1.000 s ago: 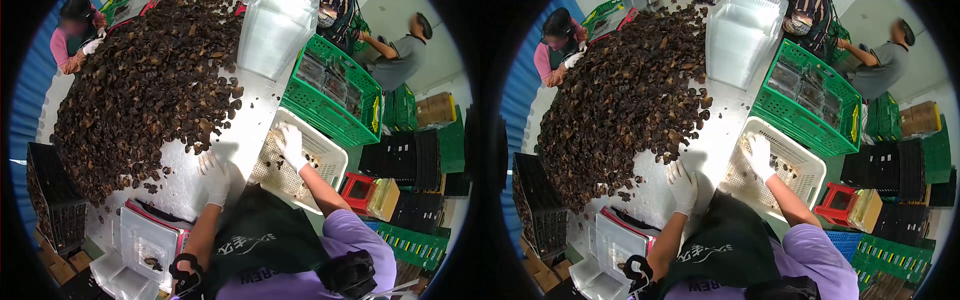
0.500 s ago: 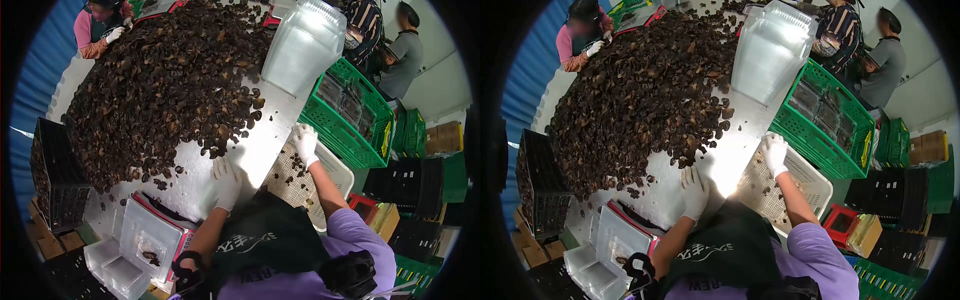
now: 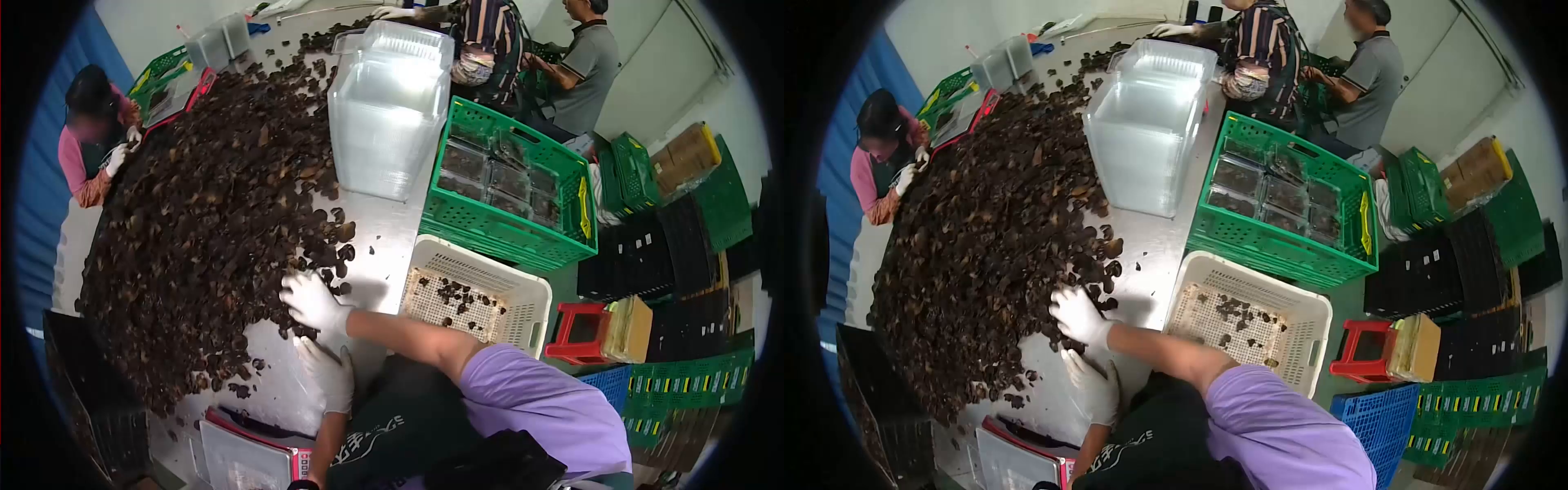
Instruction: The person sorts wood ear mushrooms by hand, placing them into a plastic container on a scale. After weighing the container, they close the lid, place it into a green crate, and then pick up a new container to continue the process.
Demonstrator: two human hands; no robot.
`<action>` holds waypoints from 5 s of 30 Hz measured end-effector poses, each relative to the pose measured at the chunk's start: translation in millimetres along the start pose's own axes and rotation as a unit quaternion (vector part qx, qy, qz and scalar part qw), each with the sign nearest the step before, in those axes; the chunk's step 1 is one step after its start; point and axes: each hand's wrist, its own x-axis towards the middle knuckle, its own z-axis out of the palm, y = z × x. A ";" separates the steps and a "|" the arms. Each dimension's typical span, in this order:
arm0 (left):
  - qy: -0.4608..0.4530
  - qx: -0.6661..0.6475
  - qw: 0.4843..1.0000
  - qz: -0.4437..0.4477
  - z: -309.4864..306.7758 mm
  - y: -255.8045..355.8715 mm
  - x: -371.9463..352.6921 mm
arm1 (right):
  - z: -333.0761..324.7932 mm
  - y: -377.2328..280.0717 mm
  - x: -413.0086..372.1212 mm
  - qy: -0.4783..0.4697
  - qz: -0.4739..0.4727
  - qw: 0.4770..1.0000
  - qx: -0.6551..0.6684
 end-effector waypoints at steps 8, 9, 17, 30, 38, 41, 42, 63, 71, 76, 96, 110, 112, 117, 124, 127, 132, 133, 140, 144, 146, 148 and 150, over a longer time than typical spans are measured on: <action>0.000 -0.044 0.999 -0.004 -1.2 -8.0 1.1 | -33.7 9.5 -107.3 -0.104 -0.069 0.991 0.039; 0.029 -0.061 0.998 0.010 6.3 -12.3 1.4 | -35.7 16.8 -118.7 -0.118 -0.064 0.991 0.019; 0.161 -0.039 0.985 0.050 -29.3 -10.9 77.3 | -44.3 23.1 -138.8 -0.062 0.050 0.992 0.099; 0.041 0.104 0.993 0.045 -24.0 -34.2 105.7 | -12.5 67.5 -4.0 0.129 0.065 0.987 0.074; -0.062 0.081 0.994 0.026 -44.1 -36.2 39.2 | 27.6 73.5 58.4 -0.044 0.109 0.988 -0.098; -0.020 0.004 0.999 0.026 -46.8 -33.3 30.9 | 8.7 73.8 41.6 0.066 0.071 0.995 -0.026; -0.012 -0.035 0.999 0.020 -58.1 -24.5 31.1 | -4.8 72.1 29.1 0.139 0.040 0.989 0.010; 0.009 0.070 0.997 0.045 -34.0 -69.4 49.3 | -78.1 16.9 -71.7 0.014 0.051 0.990 0.129; 0.070 0.041 0.997 0.021 -64.6 -67.7 27.6 | 16.9 14.8 16.9 -0.064 0.018 0.987 -0.148; 0.077 -0.001 0.997 -0.010 -84.2 -72.6 50.4 | -16.2 21.5 4.8 0.135 0.067 0.983 0.100; 0.107 -0.252 0.955 -0.111 -49.5 -78.2 149.9 | 4.0 27.4 32.0 -0.066 0.072 0.988 0.122; 0.061 -0.082 0.989 -0.108 -71.5 -73.5 98.7 | -53.2 31.4 7.2 -0.037 0.351 0.805 0.478; 0.088 -0.045 0.995 -0.020 -63.9 -66.9 114.4 | -59.2 28.8 -4.8 -0.006 0.401 0.732 0.551; 0.078 0.141 0.985 0.066 -33.2 -55.2 163.3 | -56.2 33.5 -40.2 0.042 0.398 0.680 0.615; 0.018 0.151 0.986 0.064 -44.0 -59.3 167.9 | -63.1 52.9 -59.5 -0.087 0.241 0.864 0.434; 0.162 0.045 0.981 0.097 -55.1 -60.9 140.4 | -67.6 47.8 -26.8 -0.034 0.252 0.927 0.276; -0.008 0.022 1.000 0.007 -57.0 -61.0 98.6 | -15.8 34.1 24.5 -0.015 0.095 0.994 0.048; -0.004 0.020 0.999 0.024 -51.5 -65.3 90.0 | -16.8 21.7 26.4 -0.124 0.111 0.986 0.029; 0.010 -0.044 0.999 0.009 -75.9 -61.2 55.7 | -44.0 36.0 5.8 -0.089 0.049 0.994 0.048; 0.000 -0.056 0.998 -0.038 -75.6 -64.0 47.0 | -57.7 122.3 9.9 0.082 0.293 0.952 -0.012; 0.006 -0.057 0.998 -0.016 -72.1 -59.9 50.1 | -55.7 147.3 7.5 -0.004 0.303 0.951 0.056; 0.062 -0.037 0.996 0.044 -72.9 -42.8 57.3 | -59.2 155.2 3.4 -0.054 0.277 0.959 0.019; 0.049 -0.101 0.993 0.035 -68.9 -30.8 64.6 | -62.5 155.9 -2.7 0.065 0.353 0.916 0.181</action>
